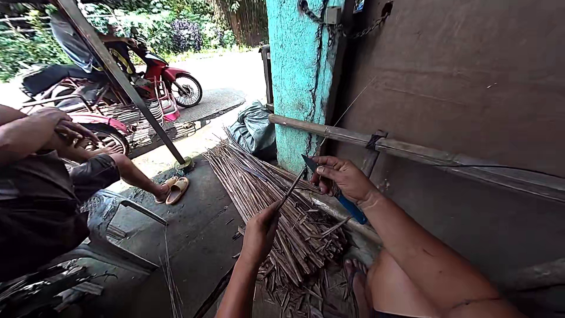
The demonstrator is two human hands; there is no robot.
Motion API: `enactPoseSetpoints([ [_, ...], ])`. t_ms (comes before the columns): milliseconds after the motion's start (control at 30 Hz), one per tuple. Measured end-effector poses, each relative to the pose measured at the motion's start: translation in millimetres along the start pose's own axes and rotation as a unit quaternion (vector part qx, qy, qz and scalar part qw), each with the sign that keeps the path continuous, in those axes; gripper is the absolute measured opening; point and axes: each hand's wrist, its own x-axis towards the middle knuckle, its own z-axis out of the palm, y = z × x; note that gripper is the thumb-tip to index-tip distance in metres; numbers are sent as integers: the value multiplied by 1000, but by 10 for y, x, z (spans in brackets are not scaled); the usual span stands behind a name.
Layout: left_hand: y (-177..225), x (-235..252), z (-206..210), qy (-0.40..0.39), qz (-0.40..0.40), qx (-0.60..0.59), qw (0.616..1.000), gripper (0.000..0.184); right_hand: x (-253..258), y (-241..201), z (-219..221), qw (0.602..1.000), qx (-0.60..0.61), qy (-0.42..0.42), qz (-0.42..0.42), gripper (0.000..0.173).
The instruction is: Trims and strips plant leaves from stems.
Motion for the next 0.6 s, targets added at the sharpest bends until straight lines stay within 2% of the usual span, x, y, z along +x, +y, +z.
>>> enactPoseSetpoints([
  [133, -5, -7, 10, 9, 7, 43, 999, 32, -21, 2, -14, 1000, 15, 6, 25, 31],
  [400, 23, 8, 56, 33, 22, 35, 999, 30, 35, -102, -55, 990, 33, 118, -71, 27],
  [533, 39, -11, 4, 22, 27, 36, 999, 30, 66, -194, -136, 989, 29, 126, -77, 26],
  [600, 26, -12, -10, 19, 26, 40, 999, 30, 75, -231, -196, 982, 34, 163, -90, 25],
])
